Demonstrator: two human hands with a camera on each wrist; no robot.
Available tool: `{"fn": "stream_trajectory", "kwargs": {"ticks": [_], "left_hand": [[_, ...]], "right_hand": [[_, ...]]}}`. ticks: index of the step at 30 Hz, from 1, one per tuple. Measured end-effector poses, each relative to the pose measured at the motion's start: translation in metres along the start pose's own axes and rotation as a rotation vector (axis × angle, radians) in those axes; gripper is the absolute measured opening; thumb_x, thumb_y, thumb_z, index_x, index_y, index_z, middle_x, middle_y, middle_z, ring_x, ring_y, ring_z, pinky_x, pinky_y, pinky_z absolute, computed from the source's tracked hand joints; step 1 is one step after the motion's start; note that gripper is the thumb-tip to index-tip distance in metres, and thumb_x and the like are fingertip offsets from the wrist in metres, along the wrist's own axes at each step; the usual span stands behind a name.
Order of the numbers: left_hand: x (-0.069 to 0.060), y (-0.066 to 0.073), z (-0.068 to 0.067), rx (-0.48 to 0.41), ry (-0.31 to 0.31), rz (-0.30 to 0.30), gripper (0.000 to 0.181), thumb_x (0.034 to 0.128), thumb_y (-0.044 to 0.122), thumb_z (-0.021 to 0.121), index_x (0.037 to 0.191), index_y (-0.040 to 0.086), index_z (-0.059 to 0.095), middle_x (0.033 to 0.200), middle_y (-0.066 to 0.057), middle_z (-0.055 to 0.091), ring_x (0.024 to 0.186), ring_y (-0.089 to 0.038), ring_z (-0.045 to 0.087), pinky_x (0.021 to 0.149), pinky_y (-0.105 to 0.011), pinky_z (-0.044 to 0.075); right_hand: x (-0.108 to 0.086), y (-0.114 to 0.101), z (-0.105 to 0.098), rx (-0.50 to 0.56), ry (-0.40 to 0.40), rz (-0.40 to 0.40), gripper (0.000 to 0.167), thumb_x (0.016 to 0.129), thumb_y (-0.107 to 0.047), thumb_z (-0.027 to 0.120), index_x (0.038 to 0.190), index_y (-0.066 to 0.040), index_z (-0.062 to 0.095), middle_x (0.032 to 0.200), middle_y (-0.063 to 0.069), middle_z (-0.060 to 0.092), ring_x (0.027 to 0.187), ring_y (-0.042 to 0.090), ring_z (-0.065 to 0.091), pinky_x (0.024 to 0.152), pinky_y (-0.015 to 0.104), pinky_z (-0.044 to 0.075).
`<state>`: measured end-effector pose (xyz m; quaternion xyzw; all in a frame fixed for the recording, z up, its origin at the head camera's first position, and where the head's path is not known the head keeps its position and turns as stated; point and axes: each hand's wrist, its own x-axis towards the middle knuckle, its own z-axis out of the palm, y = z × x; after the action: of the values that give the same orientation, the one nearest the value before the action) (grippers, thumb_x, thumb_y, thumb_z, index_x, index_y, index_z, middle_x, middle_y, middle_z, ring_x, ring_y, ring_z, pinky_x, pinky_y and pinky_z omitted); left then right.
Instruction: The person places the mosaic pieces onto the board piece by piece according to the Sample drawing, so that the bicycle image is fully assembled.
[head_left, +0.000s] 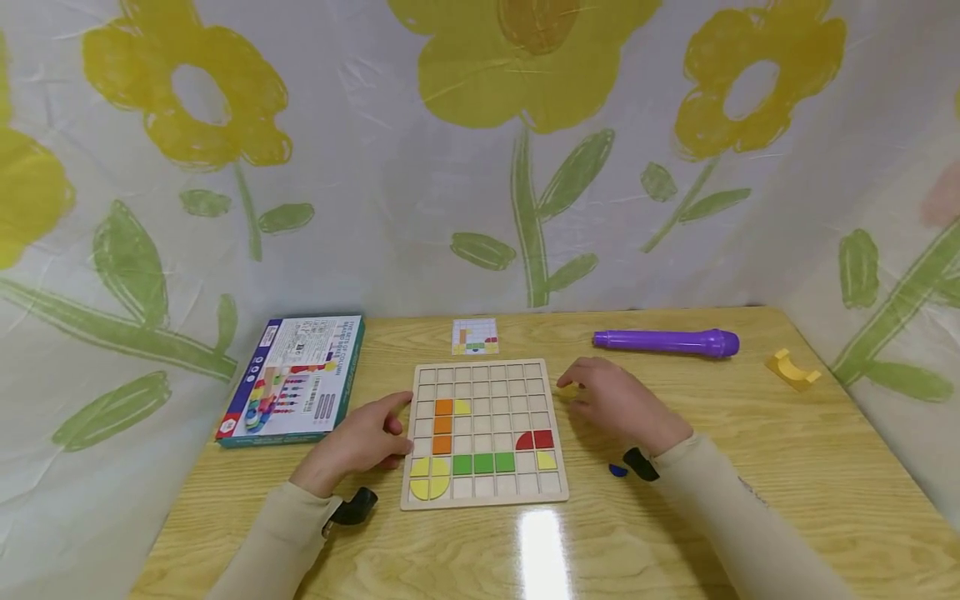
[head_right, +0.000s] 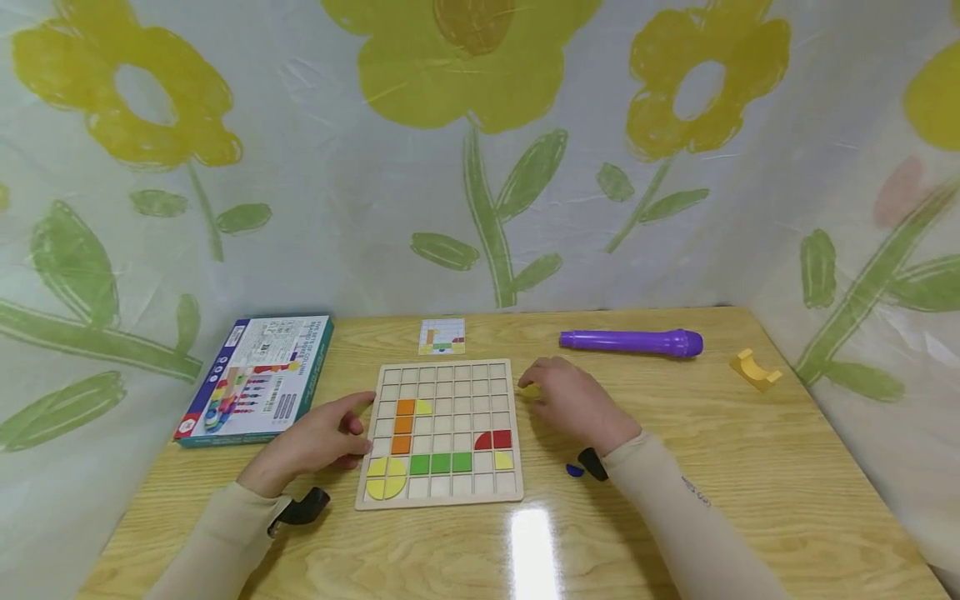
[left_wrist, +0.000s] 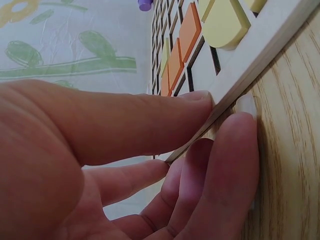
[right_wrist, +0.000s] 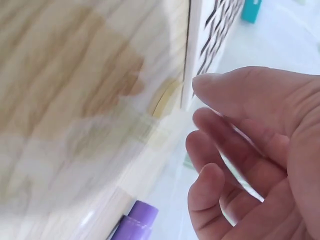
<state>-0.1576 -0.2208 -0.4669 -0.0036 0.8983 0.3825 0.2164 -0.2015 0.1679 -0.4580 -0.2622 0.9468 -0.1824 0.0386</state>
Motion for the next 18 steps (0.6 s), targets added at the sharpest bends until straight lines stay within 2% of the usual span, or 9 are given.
{"fn": "stream_trajectory", "kwargs": {"ticks": [5, 12, 18], "left_hand": [[0.001, 0.0, 0.001, -0.006, 0.001, 0.002, 0.078, 0.0952, 0.008, 0.079, 0.165, 0.01, 0.043, 0.104, -0.011, 0.058, 0.075, -0.021, 0.063, 0.067, -0.031, 0.059], [0.0, 0.001, 0.001, -0.008, 0.004, -0.007, 0.078, 0.0951, 0.007, 0.079, 0.165, 0.01, 0.043, 0.104, -0.011, 0.058, 0.076, -0.021, 0.063, 0.067, -0.031, 0.059], [-0.001, 0.001, 0.001, -0.013, 0.007, -0.012, 0.078, 0.0949, 0.006, 0.079, 0.164, 0.011, 0.044, 0.104, -0.011, 0.058, 0.075, -0.021, 0.063, 0.068, -0.031, 0.06]], "right_hand": [[0.006, 0.007, -0.001, -0.004, -0.029, -0.034, 0.029, 0.094, -0.004, 0.081, 0.122, -0.009, 0.078, 0.128, 0.007, 0.075, 0.13, 0.033, 0.066, 0.115, 0.052, 0.053], [0.011, 0.016, 0.003, -0.022, -0.017, -0.115, 0.031, 0.092, 0.006, 0.076, 0.117, -0.013, 0.08, 0.123, 0.003, 0.076, 0.126, 0.031, 0.068, 0.114, 0.053, 0.053], [0.015, 0.02, 0.006, -0.039, -0.019, -0.119, 0.031, 0.097, 0.006, 0.07, 0.117, -0.016, 0.081, 0.124, 0.002, 0.076, 0.125, 0.03, 0.069, 0.113, 0.05, 0.054]]}}
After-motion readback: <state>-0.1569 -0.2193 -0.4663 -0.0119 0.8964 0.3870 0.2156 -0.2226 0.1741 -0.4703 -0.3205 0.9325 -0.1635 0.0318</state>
